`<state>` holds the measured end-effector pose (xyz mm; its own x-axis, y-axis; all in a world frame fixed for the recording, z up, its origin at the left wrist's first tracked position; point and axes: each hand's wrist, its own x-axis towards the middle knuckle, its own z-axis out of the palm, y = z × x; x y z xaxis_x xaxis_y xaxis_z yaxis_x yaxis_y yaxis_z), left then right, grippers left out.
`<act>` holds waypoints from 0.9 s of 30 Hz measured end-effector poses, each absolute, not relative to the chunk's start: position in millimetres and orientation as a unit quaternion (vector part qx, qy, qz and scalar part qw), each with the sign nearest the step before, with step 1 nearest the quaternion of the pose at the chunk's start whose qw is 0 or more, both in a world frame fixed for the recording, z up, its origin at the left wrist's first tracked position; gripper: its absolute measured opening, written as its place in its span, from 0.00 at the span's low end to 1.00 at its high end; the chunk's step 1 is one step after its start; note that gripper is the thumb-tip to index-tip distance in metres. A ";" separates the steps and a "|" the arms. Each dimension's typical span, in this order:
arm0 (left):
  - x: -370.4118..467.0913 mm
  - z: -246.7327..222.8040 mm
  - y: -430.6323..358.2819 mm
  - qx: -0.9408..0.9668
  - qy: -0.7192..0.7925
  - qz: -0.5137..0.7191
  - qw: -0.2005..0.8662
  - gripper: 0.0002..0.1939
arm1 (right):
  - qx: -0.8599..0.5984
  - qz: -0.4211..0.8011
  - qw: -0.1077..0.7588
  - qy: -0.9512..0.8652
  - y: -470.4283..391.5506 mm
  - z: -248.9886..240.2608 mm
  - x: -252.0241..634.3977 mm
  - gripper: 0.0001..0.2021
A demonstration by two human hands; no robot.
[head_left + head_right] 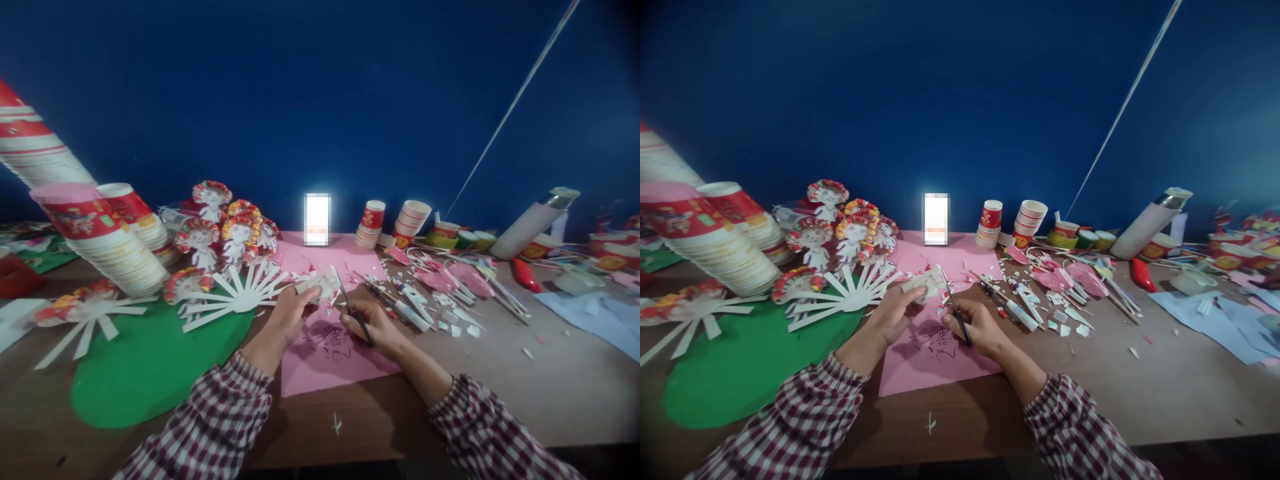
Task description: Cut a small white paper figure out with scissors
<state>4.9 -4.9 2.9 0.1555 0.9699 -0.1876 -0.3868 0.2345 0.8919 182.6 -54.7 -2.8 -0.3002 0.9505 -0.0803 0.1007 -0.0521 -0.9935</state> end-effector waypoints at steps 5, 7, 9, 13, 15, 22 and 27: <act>5.3 0.9 -4.2 0.356 0.400 0.507 0.675 0.12 | -0.453 0.572 0.371 -0.574 -54.3 -2.7 183.0 0.18; 5.7 -0.5 -4.2 0.354 0.400 0.507 0.676 0.13 | -0.451 0.574 0.372 -0.573 -54.3 -2.7 182.8 0.18; 6.3 -1.3 -4.4 0.353 0.398 0.504 0.680 0.14 | -0.453 0.570 0.374 -0.575 -54.4 -2.6 182.4 0.18; 7.5 -1.5 -4.8 0.358 0.393 0.504 0.681 0.15 | -0.458 0.563 0.378 -0.575 -55.2 -1.6 181.7 0.19; 7.5 -2.3 -4.6 0.363 0.393 0.503 0.679 0.15 | -0.461 0.558 0.381 -0.575 -55.6 -0.7 181.4 0.19; 6.6 -6.7 -4.1 0.377 0.401 0.489 0.677 0.15 | -0.465 0.554 0.390 -0.570 -56.0 2.4 180.4 0.20; 8.8 -5.5 -5.1 0.375 0.408 0.489 0.674 0.14 | -0.458 0.559 0.385 -0.574 -55.8 1.7 180.8 0.20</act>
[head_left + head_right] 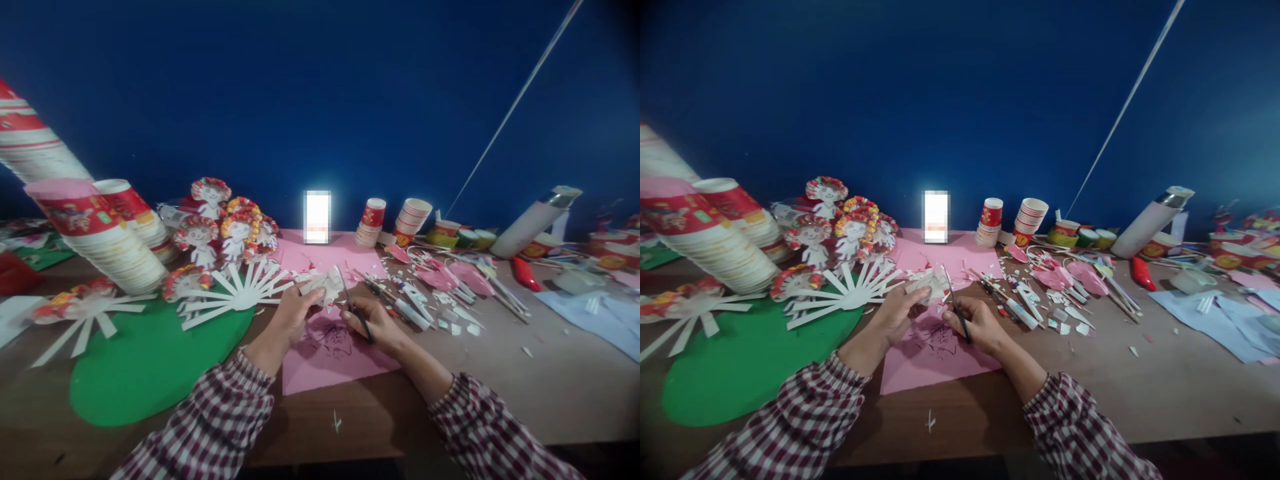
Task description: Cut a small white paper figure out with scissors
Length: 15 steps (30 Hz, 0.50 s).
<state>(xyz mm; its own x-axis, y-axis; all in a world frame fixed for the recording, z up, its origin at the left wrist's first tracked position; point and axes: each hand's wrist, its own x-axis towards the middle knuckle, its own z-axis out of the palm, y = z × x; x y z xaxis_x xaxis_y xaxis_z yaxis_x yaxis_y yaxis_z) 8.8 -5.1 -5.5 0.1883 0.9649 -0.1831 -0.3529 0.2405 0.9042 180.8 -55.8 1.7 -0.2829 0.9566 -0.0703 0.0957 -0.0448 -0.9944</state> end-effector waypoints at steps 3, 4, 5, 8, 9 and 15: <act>10.1 -3.5 -6.3 0.372 0.404 0.495 0.674 0.16 | -0.457 0.560 0.381 -0.577 -55.0 0.4 181.7 0.20; 10.3 -2.8 -6.8 0.369 0.401 0.495 0.677 0.16 | -0.457 0.559 0.381 -0.577 -54.7 0.1 181.9 0.20; 10.4 -2.1 -7.3 0.366 0.399 0.495 0.680 0.16 | -0.458 0.557 0.382 -0.578 -54.4 -0.1 182.2 0.20; 10.1 -0.8 -8.4 0.359 0.395 0.492 0.688 0.16 | -0.460 0.554 0.383 -0.579 -53.9 -0.1 182.5 0.20; 10.0 -0.6 -8.5 0.358 0.396 0.491 0.688 0.16 | -0.460 0.554 0.383 -0.579 -53.9 0.2 182.4 0.20; 10.0 -1.2 -8.3 0.355 0.391 0.485 0.697 0.18 | -0.459 0.543 0.391 -0.584 -54.9 0.6 181.3 0.19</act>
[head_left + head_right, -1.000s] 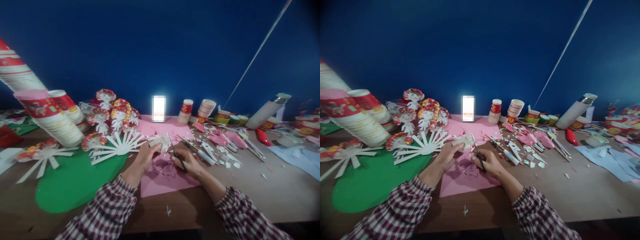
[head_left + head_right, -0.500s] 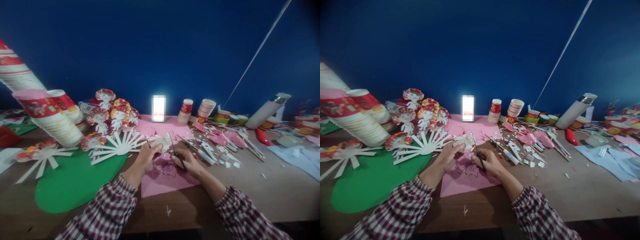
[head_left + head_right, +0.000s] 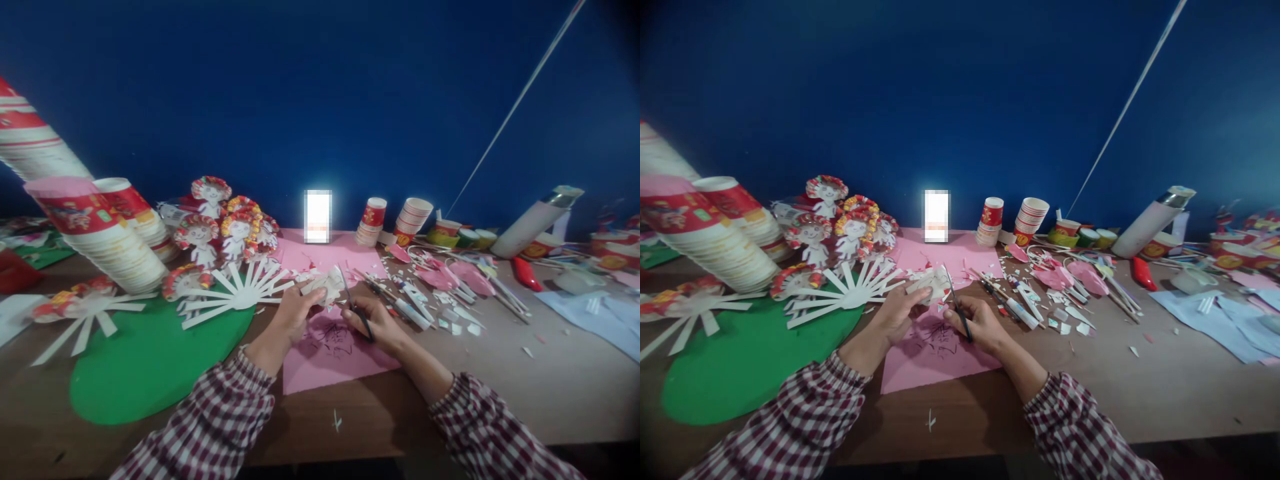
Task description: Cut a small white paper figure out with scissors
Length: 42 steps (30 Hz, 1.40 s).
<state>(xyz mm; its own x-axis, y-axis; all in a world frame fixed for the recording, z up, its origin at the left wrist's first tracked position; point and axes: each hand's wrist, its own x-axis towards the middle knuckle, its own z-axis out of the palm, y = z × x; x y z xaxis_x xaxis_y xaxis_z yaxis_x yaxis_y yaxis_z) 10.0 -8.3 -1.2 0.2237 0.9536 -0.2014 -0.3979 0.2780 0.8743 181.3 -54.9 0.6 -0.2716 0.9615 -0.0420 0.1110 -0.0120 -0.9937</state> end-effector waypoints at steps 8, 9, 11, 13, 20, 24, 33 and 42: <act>10.1 -1.8 -8.3 0.348 0.392 0.486 0.699 0.19 | -0.462 0.522 0.397 -0.597 -54.8 3.2 180.7 0.20; 10.0 -1.8 -8.3 0.348 0.395 0.486 0.698 0.19 | -0.462 0.518 0.398 -0.600 -54.7 3.5 180.7 0.20; 10.0 -1.7 -8.3 0.349 0.398 0.485 0.696 0.19 | -0.467 0.517 0.396 -0.599 -54.7 3.0 180.9 0.20; 10.0 -1.4 -8.3 0.349 0.397 0.485 0.697 0.19 | -0.472 0.521 0.391 -0.594 -54.7 1.5 181.3 0.20; 10.1 -0.7 -8.1 0.346 0.404 0.485 0.694 0.20 | -0.473 0.514 0.390 -0.600 -53.9 -1.4 182.8 0.19; 10.5 -0.6 -8.2 0.344 0.405 0.488 0.692 0.19 | -0.475 0.508 0.391 -0.602 -53.4 -1.7 183.0 0.19; 9.3 0.3 -7.9 0.356 0.413 0.483 0.686 0.18 | -0.473 0.515 0.383 -0.604 -54.0 -0.6 184.3 0.18; 9.0 -2.4 -7.1 0.366 0.411 0.487 0.678 0.15 | -0.477 0.495 0.379 -0.619 -53.8 1.1 183.9 0.20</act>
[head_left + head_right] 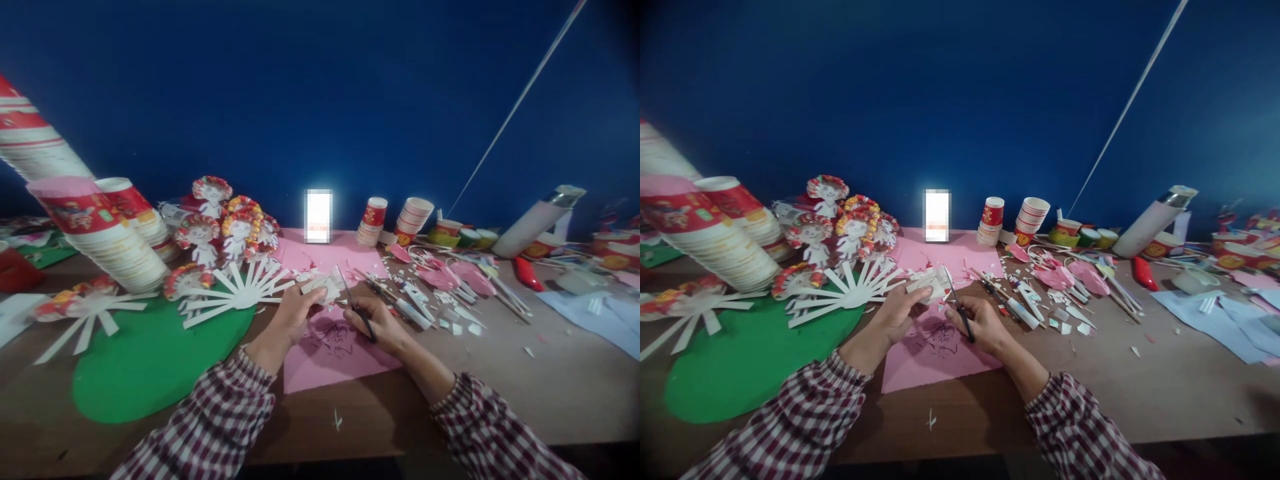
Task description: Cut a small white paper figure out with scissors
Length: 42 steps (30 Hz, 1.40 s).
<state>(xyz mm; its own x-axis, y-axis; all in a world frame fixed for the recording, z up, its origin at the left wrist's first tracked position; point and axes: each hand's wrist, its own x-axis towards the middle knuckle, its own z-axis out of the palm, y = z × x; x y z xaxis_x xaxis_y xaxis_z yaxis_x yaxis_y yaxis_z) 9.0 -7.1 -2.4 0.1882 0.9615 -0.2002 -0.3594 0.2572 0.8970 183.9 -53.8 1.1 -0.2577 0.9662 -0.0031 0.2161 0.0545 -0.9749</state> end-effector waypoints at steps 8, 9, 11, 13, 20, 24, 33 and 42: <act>8.9 -1.3 -7.0 0.368 0.414 0.490 0.674 0.17 | -0.473 0.490 0.371 -0.631 -52.8 -1.9 186.7 0.19; 8.9 -0.8 -7.2 0.367 0.414 0.490 0.674 0.17 | -0.475 0.483 0.372 -0.635 -52.7 -1.6 186.6 0.19; 9.1 1.0 -8.0 0.364 0.415 0.493 0.673 0.17 | -0.478 0.472 0.373 -0.640 -52.6 -0.6 186.0 0.20; 9.4 3.4 -9.2 0.358 0.416 0.497 0.672 0.17 | -0.480 0.474 0.373 -0.637 -52.7 0.5 185.0 0.20; 9.6 4.0 -8.9 0.354 0.421 0.499 0.669 0.15 | -0.488 0.511 0.375 -0.600 -55.1 0.7 182.3 0.19; 8.9 1.9 -8.6 0.360 0.422 0.488 0.674 0.14 | -0.488 0.537 0.375 -0.577 -55.6 1.1 181.8 0.19; 8.5 -1.2 -8.8 0.369 0.411 0.470 0.688 0.14 | -0.475 0.500 0.380 -0.617 -54.2 2.7 184.5 0.18; 8.8 -2.4 -8.1 0.376 0.413 0.464 0.687 0.14 | -0.476 0.477 0.380 -0.634 -53.9 4.6 184.6 0.19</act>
